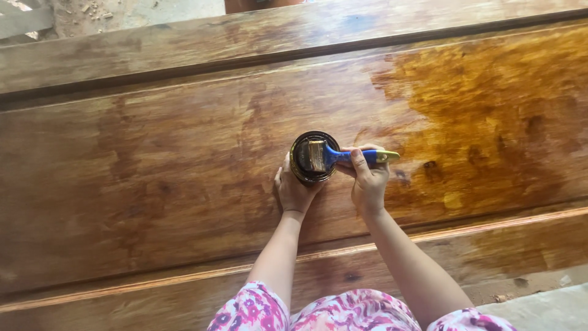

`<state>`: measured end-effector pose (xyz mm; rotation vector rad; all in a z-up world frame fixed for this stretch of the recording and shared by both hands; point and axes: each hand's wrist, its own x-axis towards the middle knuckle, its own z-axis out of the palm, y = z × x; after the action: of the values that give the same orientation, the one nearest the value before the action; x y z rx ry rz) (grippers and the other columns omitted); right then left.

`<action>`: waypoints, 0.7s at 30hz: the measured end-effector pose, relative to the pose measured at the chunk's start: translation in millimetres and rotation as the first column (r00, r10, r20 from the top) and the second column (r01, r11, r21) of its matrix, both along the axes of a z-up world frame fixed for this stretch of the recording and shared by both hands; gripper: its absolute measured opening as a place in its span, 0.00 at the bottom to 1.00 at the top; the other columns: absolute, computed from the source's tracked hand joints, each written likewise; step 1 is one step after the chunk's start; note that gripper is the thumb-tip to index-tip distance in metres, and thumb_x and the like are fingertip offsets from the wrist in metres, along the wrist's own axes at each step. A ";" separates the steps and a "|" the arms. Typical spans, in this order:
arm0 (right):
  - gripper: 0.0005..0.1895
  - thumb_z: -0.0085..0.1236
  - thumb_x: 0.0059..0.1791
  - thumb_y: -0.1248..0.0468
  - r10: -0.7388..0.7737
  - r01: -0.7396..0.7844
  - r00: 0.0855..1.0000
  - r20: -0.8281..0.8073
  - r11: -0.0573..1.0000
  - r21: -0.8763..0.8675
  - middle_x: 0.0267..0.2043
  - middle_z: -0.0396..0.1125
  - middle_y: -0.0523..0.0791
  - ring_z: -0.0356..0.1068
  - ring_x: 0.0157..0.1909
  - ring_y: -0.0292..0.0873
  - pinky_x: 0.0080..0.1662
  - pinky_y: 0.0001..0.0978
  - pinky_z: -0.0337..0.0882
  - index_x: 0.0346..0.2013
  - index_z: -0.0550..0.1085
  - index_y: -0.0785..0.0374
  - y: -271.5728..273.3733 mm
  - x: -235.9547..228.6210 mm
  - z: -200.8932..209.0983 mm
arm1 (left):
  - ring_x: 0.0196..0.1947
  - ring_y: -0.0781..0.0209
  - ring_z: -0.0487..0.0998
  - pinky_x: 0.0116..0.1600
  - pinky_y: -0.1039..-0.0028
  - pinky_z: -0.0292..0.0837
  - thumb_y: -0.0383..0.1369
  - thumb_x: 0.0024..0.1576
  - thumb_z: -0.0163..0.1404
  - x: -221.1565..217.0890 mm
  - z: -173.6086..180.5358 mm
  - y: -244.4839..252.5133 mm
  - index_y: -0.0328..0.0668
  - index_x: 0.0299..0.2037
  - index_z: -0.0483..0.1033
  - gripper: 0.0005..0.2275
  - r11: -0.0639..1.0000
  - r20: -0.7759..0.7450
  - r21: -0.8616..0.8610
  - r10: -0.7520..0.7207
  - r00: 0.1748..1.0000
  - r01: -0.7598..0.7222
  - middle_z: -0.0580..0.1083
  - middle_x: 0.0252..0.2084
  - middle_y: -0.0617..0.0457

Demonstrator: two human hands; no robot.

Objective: Apply varnish or wood stain to a wooden door using a paint brush.

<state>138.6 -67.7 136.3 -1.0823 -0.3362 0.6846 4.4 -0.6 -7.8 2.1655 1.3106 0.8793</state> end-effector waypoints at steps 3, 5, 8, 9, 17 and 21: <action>0.07 0.56 0.56 0.67 -0.029 0.030 1.000 -0.011 0.999 0.038 0.44 0.74 0.53 0.79 0.42 0.47 0.44 0.42 0.83 0.46 0.69 0.65 1.5 -1.1 2.5 | 0.67 0.51 0.68 0.71 0.49 0.54 0.60 0.43 0.64 -0.4 7.1 1.9 0.35 0.71 0.51 0.52 1.000 0.003 -0.024 -0.006 1.000 0.006 0.68 0.65 0.45; 0.07 0.56 0.56 0.67 -0.025 0.025 1.000 0.006 0.999 0.047 0.44 0.74 0.53 0.79 0.42 0.47 0.44 0.42 0.83 0.46 0.69 0.65 1.2 -0.5 5.3 | 0.66 0.51 0.68 0.71 0.49 0.54 0.60 0.42 0.64 -0.6 10.4 1.5 0.35 0.71 0.51 0.53 0.999 0.008 -0.043 -0.006 1.000 0.007 0.68 0.65 0.45; 0.07 0.55 0.57 0.66 -0.025 0.023 0.998 0.050 0.998 0.056 0.45 0.74 0.53 0.79 0.44 0.47 0.46 0.42 0.83 0.47 0.68 0.64 0.8 0.8 8.4 | 0.66 0.52 0.69 0.71 0.49 0.53 0.60 0.42 0.65 -0.3 13.1 1.1 0.36 0.70 0.51 0.52 0.999 0.019 -0.050 -0.009 1.000 0.010 0.69 0.64 0.46; 0.07 0.55 0.57 0.66 -0.024 0.020 0.997 0.076 0.998 0.054 0.45 0.74 0.53 0.79 0.44 0.47 0.46 0.42 0.83 0.47 0.69 0.64 0.6 1.5 9.2 | 0.66 0.52 0.69 0.71 0.49 0.53 0.59 0.42 0.66 0.2 13.5 0.7 0.38 0.70 0.52 0.52 0.999 0.026 -0.039 -0.007 1.000 0.008 0.70 0.64 0.46; 0.08 0.56 0.57 0.65 -0.034 0.016 0.944 0.329 0.998 0.058 0.46 0.74 0.51 0.78 0.45 0.44 0.46 0.38 0.83 0.48 0.68 0.62 -0.9 3.2 11.5 | 0.65 0.53 0.70 0.70 0.52 0.57 0.57 0.41 0.67 0.1 6.6 1.3 0.41 0.70 0.53 0.51 0.999 0.032 -0.037 0.013 0.999 -0.012 0.71 0.63 0.49; 0.08 0.57 0.58 0.66 -0.015 -0.039 0.640 0.768 0.998 0.051 0.44 0.74 0.51 0.77 0.43 0.44 0.43 0.36 0.80 0.48 0.68 0.63 -4.1 11.5 31.4 | 0.65 0.50 0.69 0.69 0.53 0.58 0.58 0.40 0.68 -0.7 4.7 1.8 0.41 0.70 0.53 0.52 0.999 0.040 0.035 0.007 0.999 -0.008 0.69 0.64 0.46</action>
<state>150.1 -71.9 167.7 -1.2749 -1.1064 0.1691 3.7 1.2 -3.1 2.1599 1.2940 0.9507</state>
